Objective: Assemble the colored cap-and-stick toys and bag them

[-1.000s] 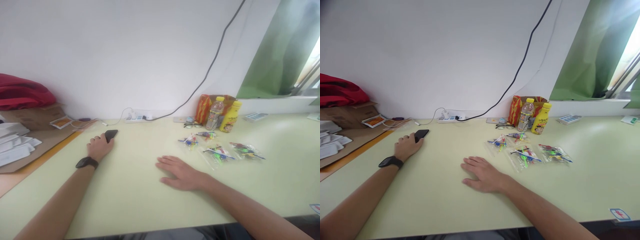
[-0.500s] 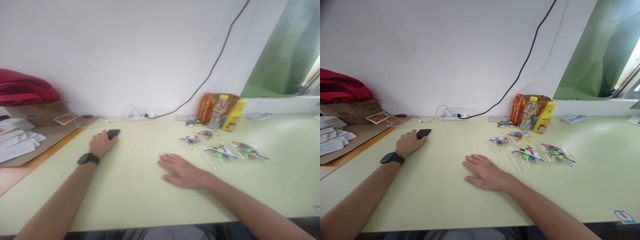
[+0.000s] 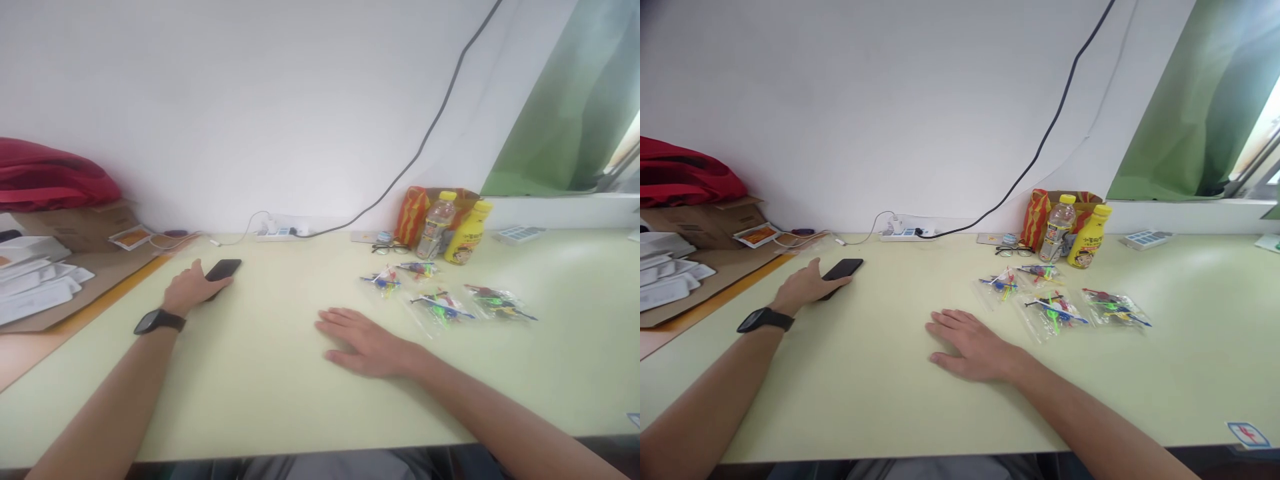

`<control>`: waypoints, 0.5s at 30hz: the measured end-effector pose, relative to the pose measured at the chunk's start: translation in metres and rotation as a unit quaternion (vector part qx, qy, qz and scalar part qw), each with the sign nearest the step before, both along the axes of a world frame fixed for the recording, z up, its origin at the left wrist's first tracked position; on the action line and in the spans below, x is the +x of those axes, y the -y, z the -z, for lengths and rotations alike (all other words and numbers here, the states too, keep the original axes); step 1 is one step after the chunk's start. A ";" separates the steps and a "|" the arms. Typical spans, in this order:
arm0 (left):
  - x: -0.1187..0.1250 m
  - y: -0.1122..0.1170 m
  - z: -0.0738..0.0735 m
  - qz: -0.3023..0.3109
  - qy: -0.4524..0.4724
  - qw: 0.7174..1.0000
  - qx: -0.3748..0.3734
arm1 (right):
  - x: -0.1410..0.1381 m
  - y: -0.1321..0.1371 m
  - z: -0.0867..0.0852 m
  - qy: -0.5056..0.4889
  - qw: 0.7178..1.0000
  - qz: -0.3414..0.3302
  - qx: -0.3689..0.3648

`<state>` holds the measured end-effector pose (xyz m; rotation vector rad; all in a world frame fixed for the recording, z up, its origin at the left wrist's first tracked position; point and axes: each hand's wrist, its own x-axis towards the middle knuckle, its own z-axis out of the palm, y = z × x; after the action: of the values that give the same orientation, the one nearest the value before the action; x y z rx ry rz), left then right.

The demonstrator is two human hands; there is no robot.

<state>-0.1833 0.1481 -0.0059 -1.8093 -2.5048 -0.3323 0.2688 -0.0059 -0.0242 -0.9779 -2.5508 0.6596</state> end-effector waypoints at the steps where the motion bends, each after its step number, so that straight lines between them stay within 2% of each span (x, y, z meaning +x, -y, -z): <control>1: -0.007 -0.002 0.000 0.003 0.004 1.000 -0.014 | 0.000 0.000 0.000 0.000 1.000 0.001 0.000; 6: -0.024 -0.010 0.000 0.010 0.046 0.997 -0.065 | 0.000 0.001 -0.002 0.007 1.000 0.001 -0.004; 15: -0.008 -0.005 -0.005 0.007 0.147 0.988 -0.051 | 0.000 0.002 -0.001 0.003 1.000 0.001 -0.001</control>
<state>-0.1915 0.1533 -0.0012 -1.9454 -2.7479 -0.5157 0.2683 -0.0075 -0.0230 -0.9841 -2.5537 0.6609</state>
